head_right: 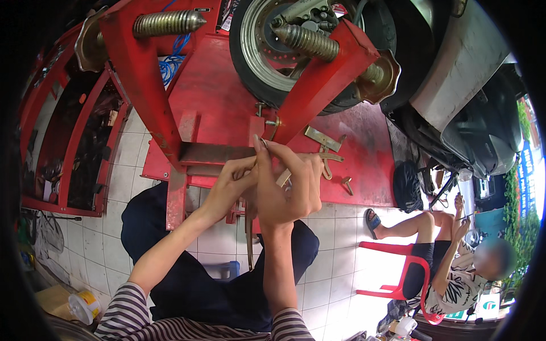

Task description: The person assembles a metal bracket onto a red frame by placing the bracket, inserting bolts through pre-drilled holes, and tightening the nuts using a wrench and a socket wrench.

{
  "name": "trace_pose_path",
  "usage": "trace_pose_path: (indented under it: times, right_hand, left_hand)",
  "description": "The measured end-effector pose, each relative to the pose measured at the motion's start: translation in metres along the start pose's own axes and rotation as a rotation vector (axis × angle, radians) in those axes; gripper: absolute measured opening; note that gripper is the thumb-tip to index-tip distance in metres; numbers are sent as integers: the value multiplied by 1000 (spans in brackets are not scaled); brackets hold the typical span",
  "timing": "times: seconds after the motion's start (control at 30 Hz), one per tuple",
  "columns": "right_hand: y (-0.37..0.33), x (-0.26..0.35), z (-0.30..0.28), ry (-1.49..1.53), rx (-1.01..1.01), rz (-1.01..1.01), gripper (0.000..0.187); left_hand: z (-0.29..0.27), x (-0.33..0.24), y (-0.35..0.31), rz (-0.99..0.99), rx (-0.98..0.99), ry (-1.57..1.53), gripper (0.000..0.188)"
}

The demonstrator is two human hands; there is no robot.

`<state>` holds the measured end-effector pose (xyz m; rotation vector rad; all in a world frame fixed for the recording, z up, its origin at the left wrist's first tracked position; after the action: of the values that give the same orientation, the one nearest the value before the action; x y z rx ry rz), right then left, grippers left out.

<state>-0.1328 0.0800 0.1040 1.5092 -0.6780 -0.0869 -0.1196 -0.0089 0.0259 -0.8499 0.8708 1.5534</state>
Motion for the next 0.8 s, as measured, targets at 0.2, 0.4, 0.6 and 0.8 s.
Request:
trace_pose_path:
  times: [0.2, 0.4, 0.6, 0.8]
  right_hand:
    - [-1, -8, 3, 12, -13, -32, 23]
    - [-6, -4, 7, 11, -19, 78, 28]
    - [5, 1, 8, -83, -94, -9, 28]
    - [8, 5, 15, -174, -42, -42, 30]
  left_hand:
    - [-2, 7, 1, -52, 31, 13, 36]
    - [-3, 5, 1, 34, -1, 43, 38]
    - [-2, 9, 0, 12, -5, -15, 33]
    - [-3, 4, 0, 24, -24, 30, 27]
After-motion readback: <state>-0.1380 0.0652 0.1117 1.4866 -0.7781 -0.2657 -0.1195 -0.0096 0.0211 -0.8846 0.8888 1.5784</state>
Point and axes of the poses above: each hand's wrist, its own y-axis towards the middle knuckle, its own z-axis out of the palm, x = y × z, the point moved 5 cm from there along y, towards the middle knuckle, and after that the axes turned 6 degrees about -x, right-handed, at the moved point
